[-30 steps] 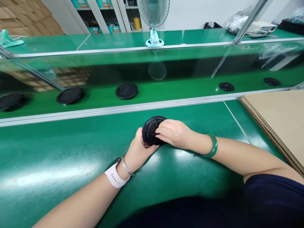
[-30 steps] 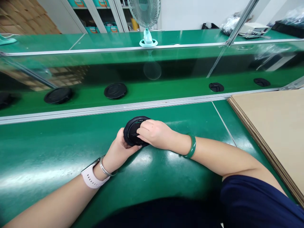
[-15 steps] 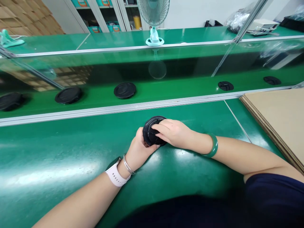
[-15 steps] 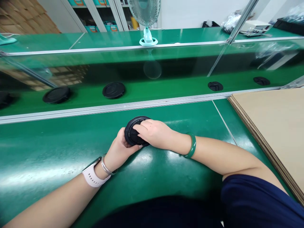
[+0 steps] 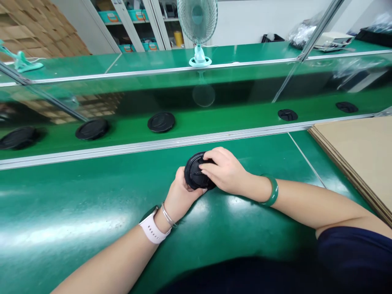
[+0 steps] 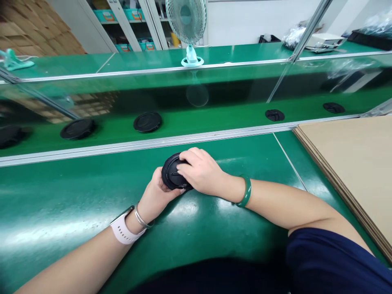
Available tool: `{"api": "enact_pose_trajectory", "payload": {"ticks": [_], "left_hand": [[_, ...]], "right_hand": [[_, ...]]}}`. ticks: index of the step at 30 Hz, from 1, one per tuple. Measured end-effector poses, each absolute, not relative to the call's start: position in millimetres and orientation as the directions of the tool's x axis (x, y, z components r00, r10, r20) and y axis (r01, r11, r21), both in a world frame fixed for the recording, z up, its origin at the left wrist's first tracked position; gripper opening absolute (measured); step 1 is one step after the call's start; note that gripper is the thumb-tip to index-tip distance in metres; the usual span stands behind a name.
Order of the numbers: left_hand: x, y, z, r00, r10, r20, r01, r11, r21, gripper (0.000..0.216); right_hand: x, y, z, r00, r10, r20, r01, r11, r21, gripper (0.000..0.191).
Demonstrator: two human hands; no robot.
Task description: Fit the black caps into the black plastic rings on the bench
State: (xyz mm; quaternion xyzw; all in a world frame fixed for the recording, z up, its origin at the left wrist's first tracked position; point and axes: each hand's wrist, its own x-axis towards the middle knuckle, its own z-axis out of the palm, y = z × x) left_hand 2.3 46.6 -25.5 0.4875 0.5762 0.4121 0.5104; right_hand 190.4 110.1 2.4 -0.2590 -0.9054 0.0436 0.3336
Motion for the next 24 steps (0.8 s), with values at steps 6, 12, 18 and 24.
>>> {"api": "enact_pose_trajectory", "payload": {"ticks": [6, 12, 18, 24], "left_hand": [[-0.3, 45.0, -28.4, 0.022, 0.991, -0.134, 0.169, 0.128, 0.977, 0.078], [-5.0, 41.6, -28.7, 0.097, 0.993, -0.065, 0.304, 0.032, 0.952, 0.084], [-4.2, 40.6, -27.6, 0.083, 0.995, -0.055, 0.285, 0.029, 0.958, 0.062], [-2.9, 43.0, -21.6, 0.02, 0.996, -0.082, 0.357, 0.069, 0.932, 0.049]], "right_hand": [[190.2, 125.8, -16.5, -0.427, 0.868, 0.254, 0.409, 0.436, -0.802, 0.022], [185.3, 126.5, -21.5, -0.412, 0.9, 0.143, 0.281, 0.274, -0.92, 0.009], [180.8, 120.0, -17.8, -0.348, 0.923, 0.163, 0.246, 0.257, -0.935, 0.011], [183.7, 125.1, -14.2, -0.457, 0.889, 0.029, 0.177, 0.123, -0.977, 0.021]]}}
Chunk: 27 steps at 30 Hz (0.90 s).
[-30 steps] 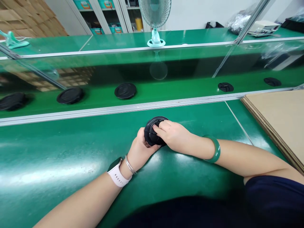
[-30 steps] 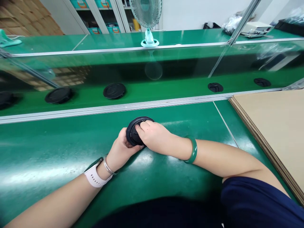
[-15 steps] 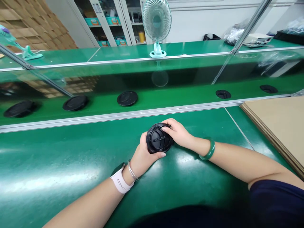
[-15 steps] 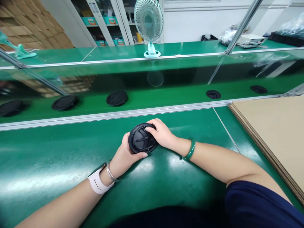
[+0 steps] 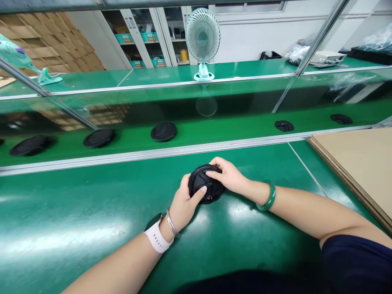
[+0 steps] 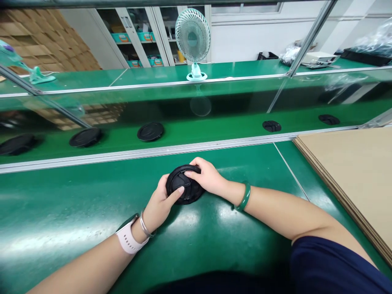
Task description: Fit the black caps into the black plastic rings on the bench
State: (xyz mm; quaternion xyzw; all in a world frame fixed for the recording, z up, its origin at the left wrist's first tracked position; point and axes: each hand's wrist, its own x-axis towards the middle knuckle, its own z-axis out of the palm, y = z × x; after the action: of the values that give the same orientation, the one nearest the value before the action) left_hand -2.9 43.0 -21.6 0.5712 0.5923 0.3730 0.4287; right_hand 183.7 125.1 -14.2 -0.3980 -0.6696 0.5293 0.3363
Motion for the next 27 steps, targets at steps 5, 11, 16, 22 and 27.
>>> {"api": "enact_pose_trajectory", "payload": {"ticks": [5, 11, 16, 22, 27], "left_hand": [[-2.9, 42.9, -20.6, 0.035, 0.996, -0.084, 0.343, 0.067, 0.937, 0.045], [-3.0, 42.1, -21.0, 0.034, 0.995, -0.094, 0.304, 0.08, 0.949, 0.041], [-2.1, 43.1, -22.0, 0.032, 0.995, -0.093, 0.301, 0.079, 0.95, 0.038], [2.2, 43.7, -22.9, 0.019, 0.988, -0.154, 0.152, 0.15, 0.977, 0.051], [7.5, 42.6, -17.6, 0.107, 0.971, -0.212, -0.041, 0.217, 0.975, 0.07]], "right_hand": [[195.3, 131.1, -3.8, -0.711, 0.699, -0.076, 0.102, -0.004, -0.995, 0.053], [194.7, 129.7, -5.6, -0.672, 0.739, -0.048, 0.154, 0.076, -0.985, 0.049], [192.3, 124.1, -9.3, -0.619, 0.785, -0.034, 0.185, 0.103, -0.977, 0.043], [192.7, 141.5, -3.0, -0.666, 0.742, -0.083, 0.16, 0.033, -0.987, 0.044], [213.4, 200.1, -0.1, -0.323, 0.887, 0.329, 0.395, 0.443, -0.805, 0.044]]}}
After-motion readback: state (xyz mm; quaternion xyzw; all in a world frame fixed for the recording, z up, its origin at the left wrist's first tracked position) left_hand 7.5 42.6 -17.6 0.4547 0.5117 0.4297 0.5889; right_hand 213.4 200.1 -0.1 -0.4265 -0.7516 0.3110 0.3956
